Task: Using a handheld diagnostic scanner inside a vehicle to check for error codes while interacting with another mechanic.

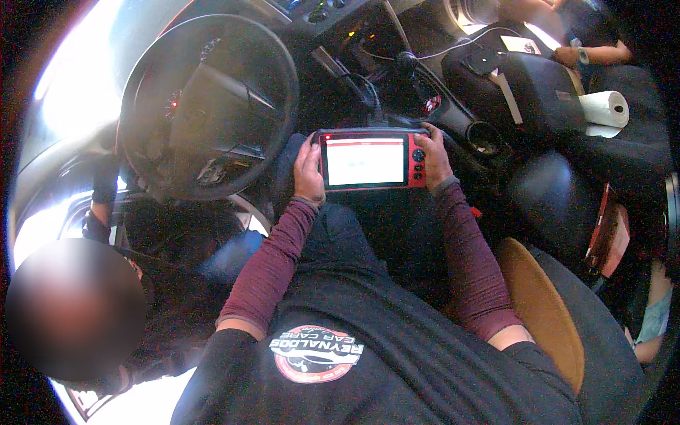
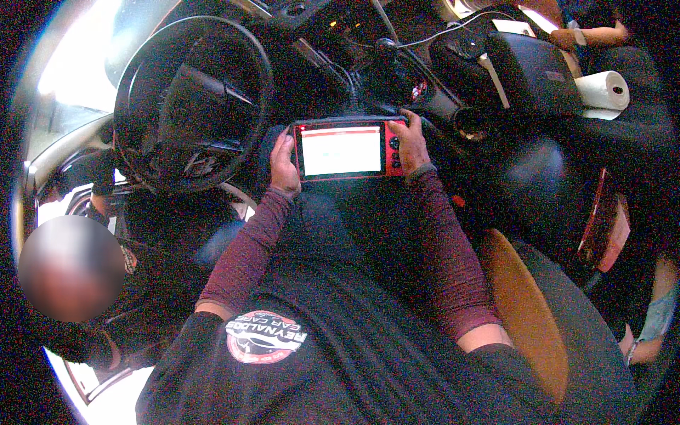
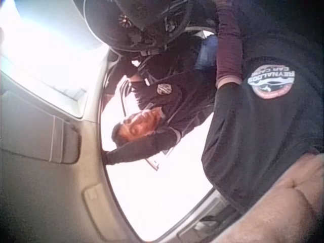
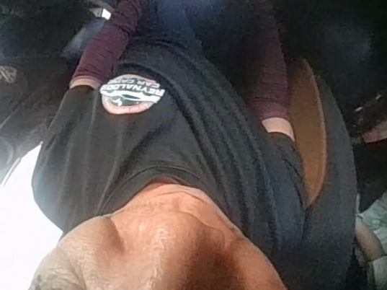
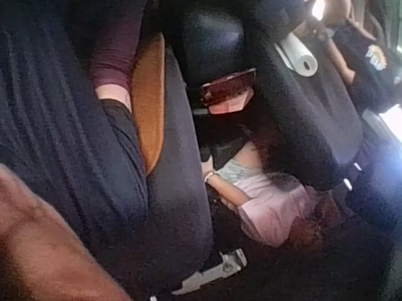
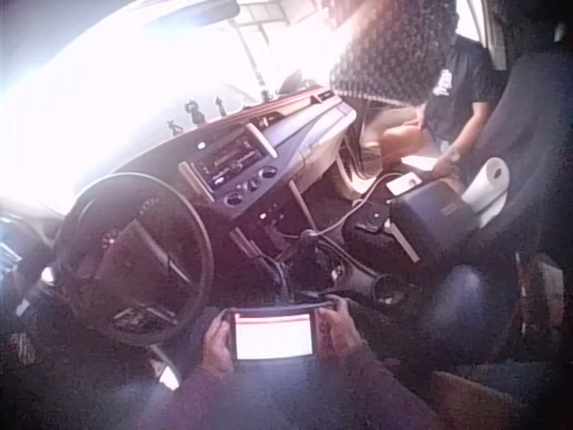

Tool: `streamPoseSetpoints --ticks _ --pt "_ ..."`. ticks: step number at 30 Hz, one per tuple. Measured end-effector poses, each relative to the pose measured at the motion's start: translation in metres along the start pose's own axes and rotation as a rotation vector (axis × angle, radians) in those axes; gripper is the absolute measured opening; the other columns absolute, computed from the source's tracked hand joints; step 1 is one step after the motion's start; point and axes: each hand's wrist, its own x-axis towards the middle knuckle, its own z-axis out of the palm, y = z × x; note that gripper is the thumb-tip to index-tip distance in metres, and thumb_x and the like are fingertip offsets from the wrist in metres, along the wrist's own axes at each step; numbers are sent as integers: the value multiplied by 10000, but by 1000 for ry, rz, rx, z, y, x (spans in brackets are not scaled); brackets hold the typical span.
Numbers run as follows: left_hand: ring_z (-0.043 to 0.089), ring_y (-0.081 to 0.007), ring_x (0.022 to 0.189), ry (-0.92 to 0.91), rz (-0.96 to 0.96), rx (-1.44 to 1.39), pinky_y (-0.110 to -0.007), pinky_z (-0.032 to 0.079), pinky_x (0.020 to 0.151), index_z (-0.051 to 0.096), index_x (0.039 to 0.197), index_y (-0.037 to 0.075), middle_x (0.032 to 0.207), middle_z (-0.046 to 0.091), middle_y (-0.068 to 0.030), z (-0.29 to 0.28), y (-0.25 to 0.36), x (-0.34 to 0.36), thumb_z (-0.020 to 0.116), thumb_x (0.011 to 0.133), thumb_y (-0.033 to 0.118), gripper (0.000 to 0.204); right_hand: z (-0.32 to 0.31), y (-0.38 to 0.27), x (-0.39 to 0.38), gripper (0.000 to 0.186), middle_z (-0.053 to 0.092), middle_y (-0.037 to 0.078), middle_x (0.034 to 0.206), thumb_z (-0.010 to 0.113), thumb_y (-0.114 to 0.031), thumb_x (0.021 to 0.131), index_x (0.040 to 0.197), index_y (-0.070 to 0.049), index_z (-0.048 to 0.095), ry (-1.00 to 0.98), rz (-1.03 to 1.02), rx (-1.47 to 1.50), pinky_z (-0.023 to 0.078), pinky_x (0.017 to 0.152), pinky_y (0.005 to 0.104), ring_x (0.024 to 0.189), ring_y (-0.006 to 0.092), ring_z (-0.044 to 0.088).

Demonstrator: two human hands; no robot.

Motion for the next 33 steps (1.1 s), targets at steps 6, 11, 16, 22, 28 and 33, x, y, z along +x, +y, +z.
streamPoseSetpoints --ticks 6,11,16,22,28,33 --pt "571 -171 1145 0 95 106 -288 404 1028 478 1376 -58 1254 612 -105 -7 -9 5 413 1026 199 439 8 -11 -7 658 605 141 1192 674 -203 840 1410 -24 398 -20 24 102 464 930 324 1073 216 583" --pt "578 -170 1136 9 60 74 -288 415 1017 485 1371 -50 1237 622 -106 6 2 0 408 1029 207 435 2 -16 -12 698 605 141 1187 700 -205 826 1412 -2 381 -18 4 -74 467 937 322 1024 212 598" --pt "585 -171 1126 23 63 133 -289 422 1011 489 1368 -45 1233 625 -103 4 4 1 408 1031 209 430 4 -6 -13 926 467 238 1367 774 -324 737 1468 -18 295 24 -156 -461 429 1014 415 1202 328 517" --pt "574 -169 1138 2 66 117 -289 416 1015 491 1363 -41 1235 623 -100 4 11 -2 424 1026 200 420 44 -39 -53 1189 170 314 1546 810 -492 632 1555 -125 156 125 -170 -1010 321 1068 633 1365 507 318" --pt "570 -183 1121 -19 66 261 -306 419 1009 477 1364 -41 1215 620 -105 4 11 -1 515 984 161 432 69 -56 -73 1176 155 289 1565 782 -559 638 1545 -106 187 101 -297 -1226 278 1066 675 1395 563 208" --pt "570 -178 1118 -36 68 214 -300 422 1004 483 1359 -30 1212 619 -96 5 13 -1 505 989 181 427 80 -46 -75 1154 172 277 1562 781 -593 644 1518 -62 247 150 -344 -1265 251 1072 685 1413 553 173"
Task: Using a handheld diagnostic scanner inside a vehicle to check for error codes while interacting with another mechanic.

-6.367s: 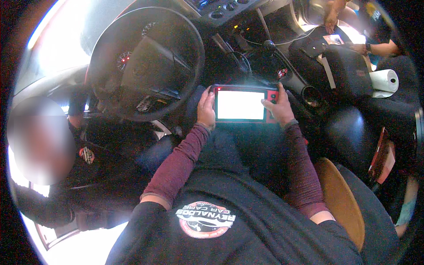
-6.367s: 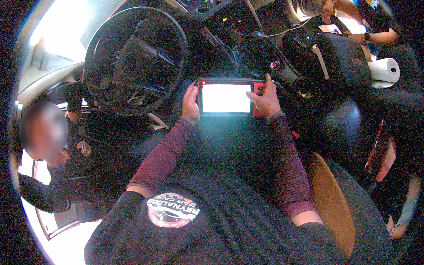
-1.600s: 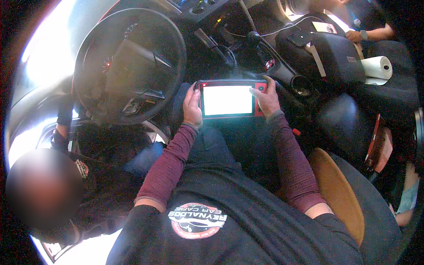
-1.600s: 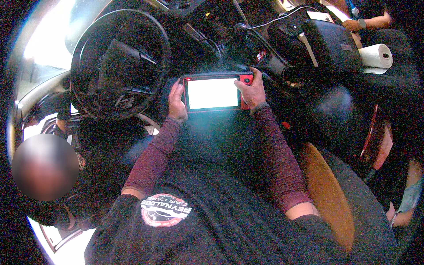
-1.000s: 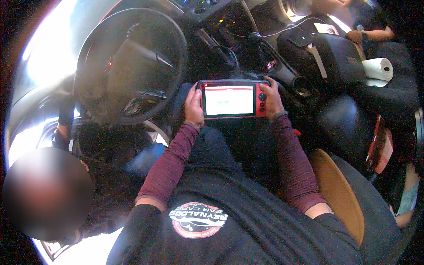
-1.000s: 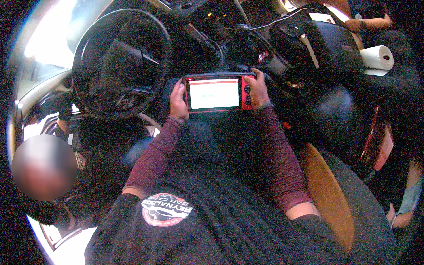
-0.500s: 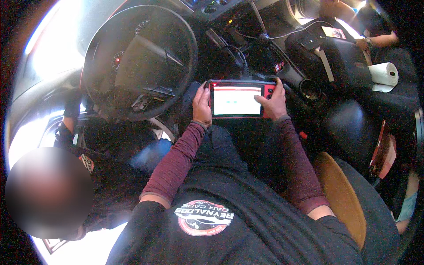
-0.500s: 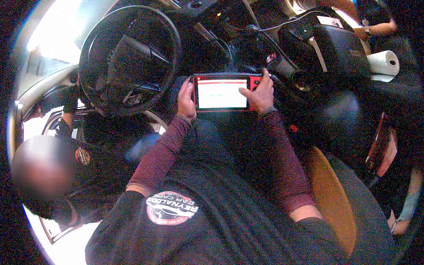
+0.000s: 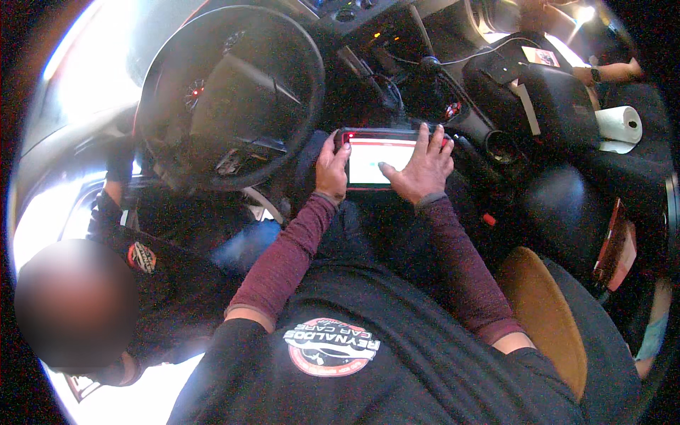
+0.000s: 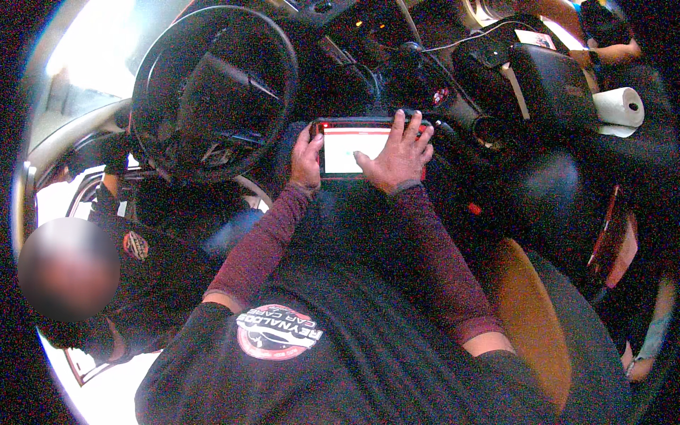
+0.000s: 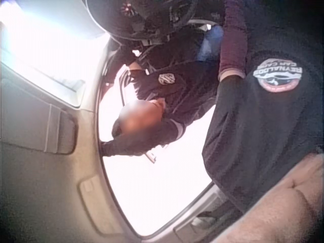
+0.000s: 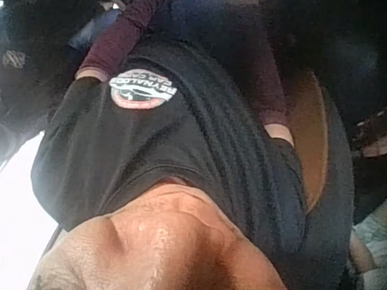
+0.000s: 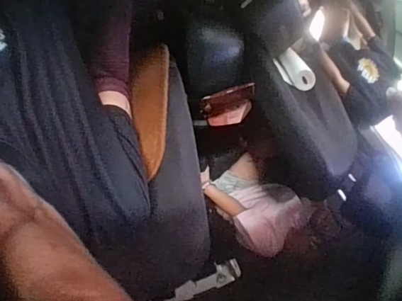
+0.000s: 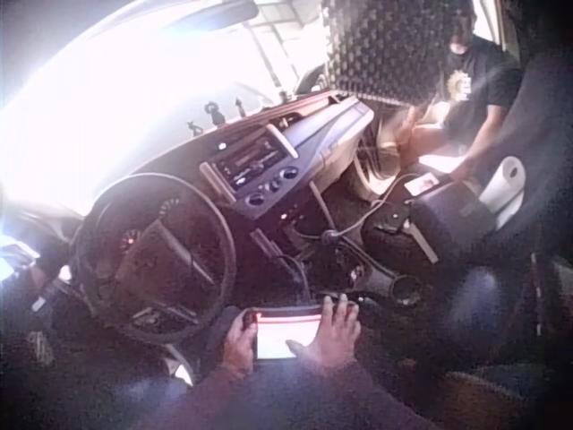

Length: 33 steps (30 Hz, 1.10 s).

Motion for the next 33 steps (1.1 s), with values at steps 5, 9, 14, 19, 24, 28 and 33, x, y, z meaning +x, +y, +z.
streamPoseSetpoints --ticks 5,9,14,19,24,28,33 --pt "592 -179 1102 6 -17 -1 -302 437 991 487 1345 -41 1216 624 -113 6 10 -2 422 1009 205 421 -4 6 7 1108 213 256 1547 779 -569 673 1495 -26 270 14 27 43 269 1079 654 1413 497 217" --pt "594 -178 1102 21 -43 -100 -294 441 987 489 1351 -32 1221 623 -105 4 6 -2 407 1014 192 413 -4 26 20 1009 261 249 1509 780 -473 723 1481 -33 280 99 107 156 313 1084 593 1354 452 318" --pt "596 -171 1097 43 43 8 -293 433 995 506 1342 -24 1218 623 -106 4 -8 1 417 1003 182 406 35 78 34 1054 250 256 1507 816 -438 684 1492 -57 257 57 29 405 311 1121 531 1366 464 314" --pt "582 -148 1112 30 -76 -180 -275 444 989 453 1384 -34 1232 603 -86 6 8 -5 426 1014 126 404 18 58 29 1148 242 251 1510 856 -444 626 1507 -63 226 -55 81 351 312 1124 529 1370 458 314" --pt "585 -197 1153 53 -56 -175 -305 404 1043 416 1405 -69 1264 611 -135 3 2 -2 421 996 154 466 19 53 29 1168 241 239 1516 843 -482 633 1519 -60 211 -37 84 280 318 1118 522 1371 444 325" --pt "585 -195 1154 45 -93 -184 -308 404 1044 430 1397 -66 1268 609 -137 11 10 -4 417 1000 157 456 35 82 40 1100 293 240 1489 823 -459 665 1509 -50 249 -25 57 475 311 1119 518 1360 422 356" --pt "594 -184 1133 20 -69 -246 -309 427 1023 485 1369 -23 1256 615 -113 3 -3 -1 400 1008 164 416 33 77 42 1001 376 239 1434 802 -370 688 1491 -43 303 -41 123 607 309 1130 470 1359 392 371"
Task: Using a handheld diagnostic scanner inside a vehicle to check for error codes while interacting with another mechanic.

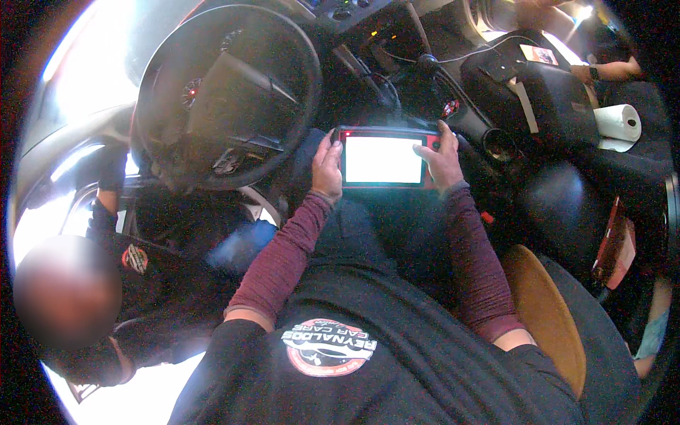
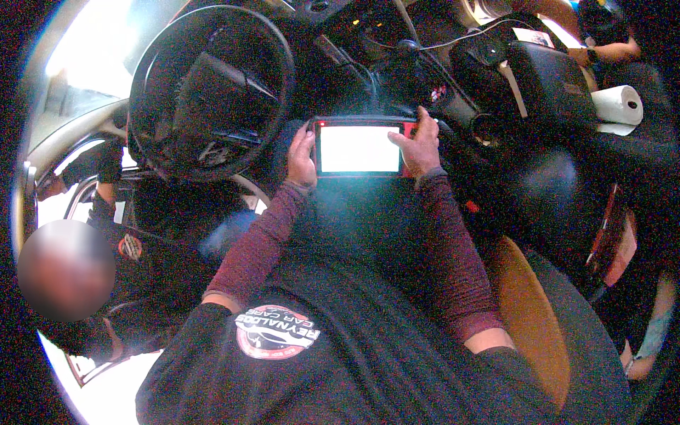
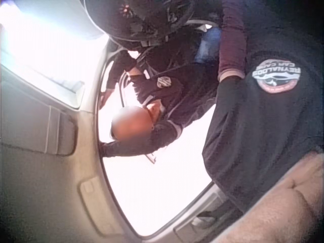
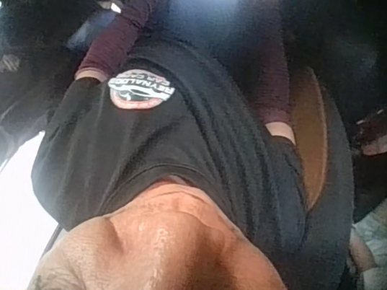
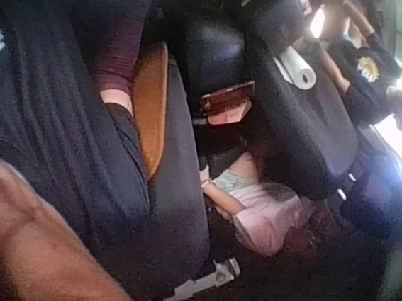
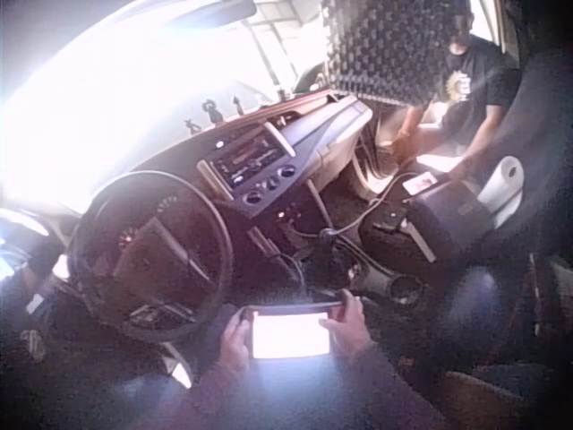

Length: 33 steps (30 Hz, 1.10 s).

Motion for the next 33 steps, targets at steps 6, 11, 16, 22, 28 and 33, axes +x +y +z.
streamPoseSetpoints --ticks 6,11,16,22,28,33 --pt "588 -180 1139 12 47 42 -306 433 1019 515 1340 -15 1247 618 -99 -7 -14 5 388 1013 174 398 -4 -6 -3 1008 352 244 1459 809 -340 681 1499 -55 292 -12 20 11 308 1137 451 1358 393 375" --pt "585 -186 1148 10 43 83 -306 427 1028 511 1344 -20 1255 615 -104 -5 -9 3 376 1015 179 408 -6 -8 -3 1018 328 252 1475 810 -334 678 1504 -56 281 -35 21 -10 316 1134 453 1365 397 366" --pt "585 -186 1150 12 6 54 -307 423 1034 499 1358 -26 1260 615 -108 -1 0 1 368 1014 178 421 -6 -4 -1 1032 327 258 1471 812 -324 669 1502 -39 274 -59 15 22 314 1138 447 1365 403 362" --pt "574 -183 1165 25 -29 3 -294 425 1035 451 1390 -43 1272 595 -114 0 3 1 393 1032 164 417 -4 -1 0 1050 339 252 1459 817 -314 656 1497 -16 264 -51 10 5 317 1140 443 1363 396 363" --pt "595 -181 1124 7 -3 -27 -310 435 1020 477 1375 -27 1247 619 -104 -6 -11 6 372 1013 159 421 -6 -1 0 1050 335 251 1463 822 -315 653 1498 -28 268 -68 10 -11 312 1145 448 1372 400 352" --pt "596 -184 1132 25 19 69 -315 443 1014 465 1385 -23 1253 616 -105 -13 -21 10 368 1019 163 422 -5 -5 -2 1083 314 260 1482 847 -308 627 1501 -44 264 -55 -4 -67 294 1160 450 1393 417 323"
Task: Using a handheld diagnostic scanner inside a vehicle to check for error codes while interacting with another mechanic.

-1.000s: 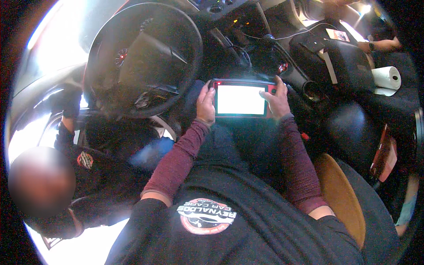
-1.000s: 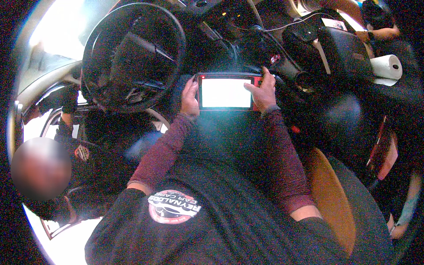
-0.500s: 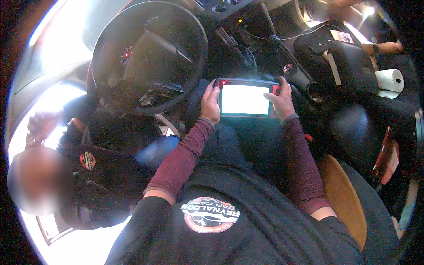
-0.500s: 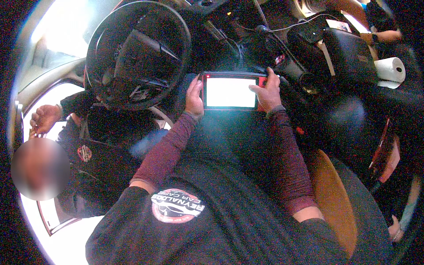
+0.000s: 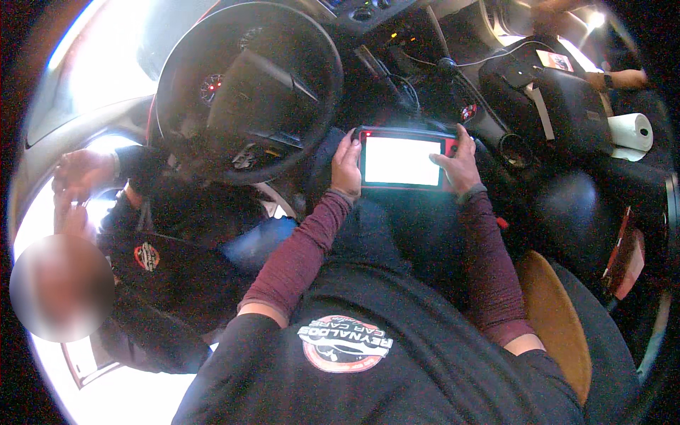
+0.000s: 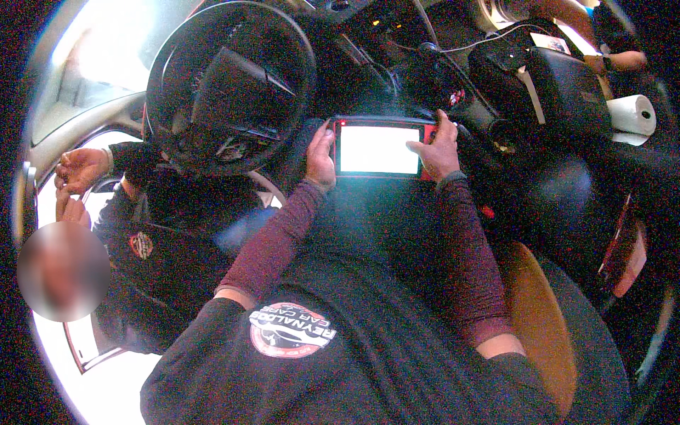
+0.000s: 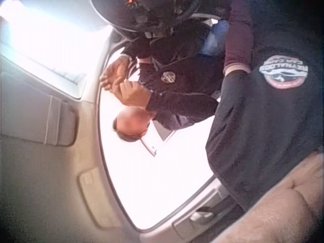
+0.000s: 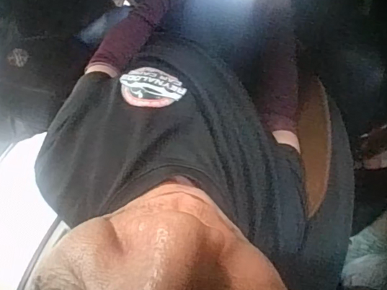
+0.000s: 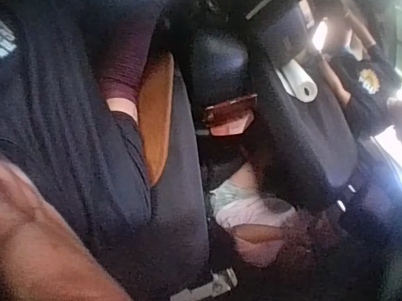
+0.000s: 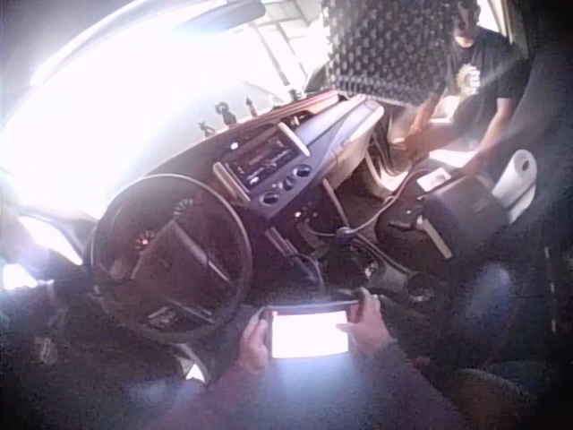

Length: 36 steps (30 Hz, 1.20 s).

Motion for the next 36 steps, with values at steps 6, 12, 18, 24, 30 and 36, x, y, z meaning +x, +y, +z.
streamPoseSetpoints --ticks 6,12,18,24,30,36 --pt "591 -181 1141 -1 -12 -12 -309 437 1018 468 1383 -26 1244 622 -108 4 9 -4 380 1017 173 426 1 -3 -1 1100 317 264 1485 854 -313 618 1504 -47 260 0 7 -27 288 1164 448 1406 414 308" --pt "577 -183 1152 -25 31 63 -302 409 1037 510 1348 -33 1247 621 -108 10 18 -5 381 1005 171 419 2 5 2 1106 320 264 1477 837 -381 642 1511 -38 246 20 -14 -81 287 1158 450 1402 410 311" --pt "571 -184 1160 8 38 43 -301 397 1047 530 1327 -31 1247 621 -107 9 15 -3 372 1005 176 414 2 2 0 1100 310 280 1480 826 -436 665 1506 -28 247 21 -43 -41 294 1150 461 1407 414 301" --pt "564 -163 1148 -19 14 40 -282 402 1028 482 1367 -58 1251 610 -103 7 15 -6 401 1018 183 431 1 0 -4 1110 329 277 1460 832 -454 661 1500 -22 248 33 -45 -50 304 1138 486 1378 418 339" --pt "569 -155 1144 -2 -57 -94 -276 410 1024 471 1379 -45 1251 610 -102 7 14 -7 400 1024 167 420 4 2 -3 1091 323 271 1463 831 -418 670 1500 -24 244 29 -38 -109 312 1133 478 1373 414 344" --pt "579 -181 1147 10 -24 -13 -304 418 1034 499 1360 -26 1246 621 -106 9 16 -6 395 995 166 425 5 3 -2 1093 322 273 1461 837 -413 671 1499 -18 242 42 -56 -69 311 1133 478 1372 414 342"
